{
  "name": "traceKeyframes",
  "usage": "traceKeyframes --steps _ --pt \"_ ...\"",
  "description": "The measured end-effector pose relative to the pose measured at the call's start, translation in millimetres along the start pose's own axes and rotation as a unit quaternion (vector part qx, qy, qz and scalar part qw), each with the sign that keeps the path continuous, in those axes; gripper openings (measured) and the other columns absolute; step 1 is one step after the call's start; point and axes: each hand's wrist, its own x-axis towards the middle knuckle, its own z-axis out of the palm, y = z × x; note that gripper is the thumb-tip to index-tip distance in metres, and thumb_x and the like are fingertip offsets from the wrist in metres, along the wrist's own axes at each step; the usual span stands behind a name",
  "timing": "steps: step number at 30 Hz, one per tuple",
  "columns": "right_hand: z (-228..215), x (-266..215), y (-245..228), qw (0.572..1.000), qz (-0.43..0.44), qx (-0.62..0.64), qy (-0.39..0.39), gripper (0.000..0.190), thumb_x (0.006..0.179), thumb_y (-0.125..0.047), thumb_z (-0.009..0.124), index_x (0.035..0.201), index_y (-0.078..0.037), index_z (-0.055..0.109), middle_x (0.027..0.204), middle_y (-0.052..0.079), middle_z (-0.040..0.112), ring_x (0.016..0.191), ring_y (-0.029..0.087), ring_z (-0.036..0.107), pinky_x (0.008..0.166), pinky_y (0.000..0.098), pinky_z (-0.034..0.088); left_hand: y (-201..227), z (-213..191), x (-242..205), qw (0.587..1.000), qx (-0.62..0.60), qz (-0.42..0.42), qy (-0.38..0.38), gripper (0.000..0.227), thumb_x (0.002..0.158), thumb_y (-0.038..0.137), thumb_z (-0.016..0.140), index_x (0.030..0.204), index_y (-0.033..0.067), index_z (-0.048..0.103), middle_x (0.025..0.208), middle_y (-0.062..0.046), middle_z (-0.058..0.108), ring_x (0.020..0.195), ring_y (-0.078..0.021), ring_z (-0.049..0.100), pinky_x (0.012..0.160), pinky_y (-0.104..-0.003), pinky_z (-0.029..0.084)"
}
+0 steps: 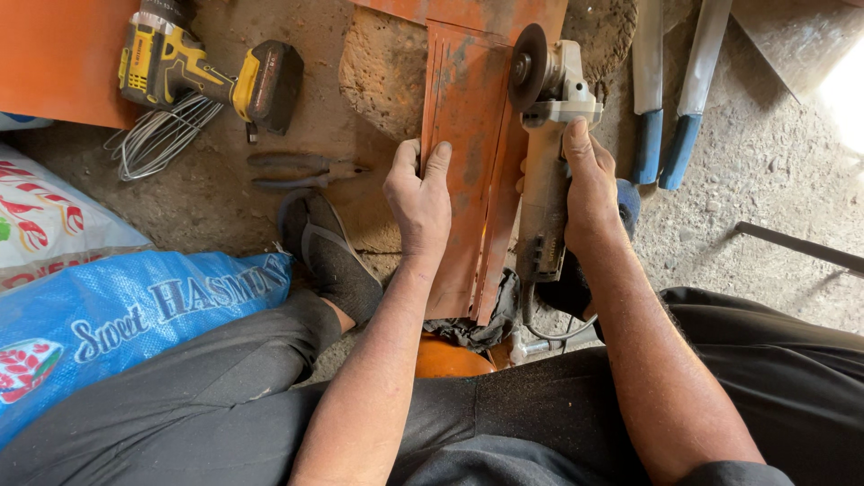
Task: The person uses an angle grinder to cut a rectangular copper sheet into several long strips. The person holds the sheet with one hand and guides the grinder with the other, cutting along marked lines. The cut strips are then gathered and briefly inspected.
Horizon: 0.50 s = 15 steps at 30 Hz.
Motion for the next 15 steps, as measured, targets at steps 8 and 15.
traceKeyframes --steps 8,15 --pt "-1.9 0.6 2.0 1.000 0.001 0.010 -0.002 0.066 0.100 -0.062 0.052 0.128 -0.003 0.061 0.091 0.011 0.069 0.075 0.021 0.071 0.068 0.0368 0.062 1.0 -0.5 1.0 1.000 0.004 0.000 0.009 0.022 0.099 0.022 0.071 0.103 0.0001 0.068 0.083 -0.006 0.071 0.076 -0.0142 0.061 0.072 -0.032 0.053" --pt "-3.7 1.6 3.8 1.000 -0.004 0.010 -0.001 0.067 0.099 -0.064 0.052 0.126 -0.003 0.061 0.091 0.011 0.069 0.074 0.021 0.071 0.067 0.0373 0.062 6.6 -2.6 6.2 0.999 0.048 -0.022 0.009 0.024 0.098 0.024 0.072 0.104 0.0007 0.071 0.089 -0.010 0.078 0.078 -0.0186 0.068 0.075 -0.035 0.054"
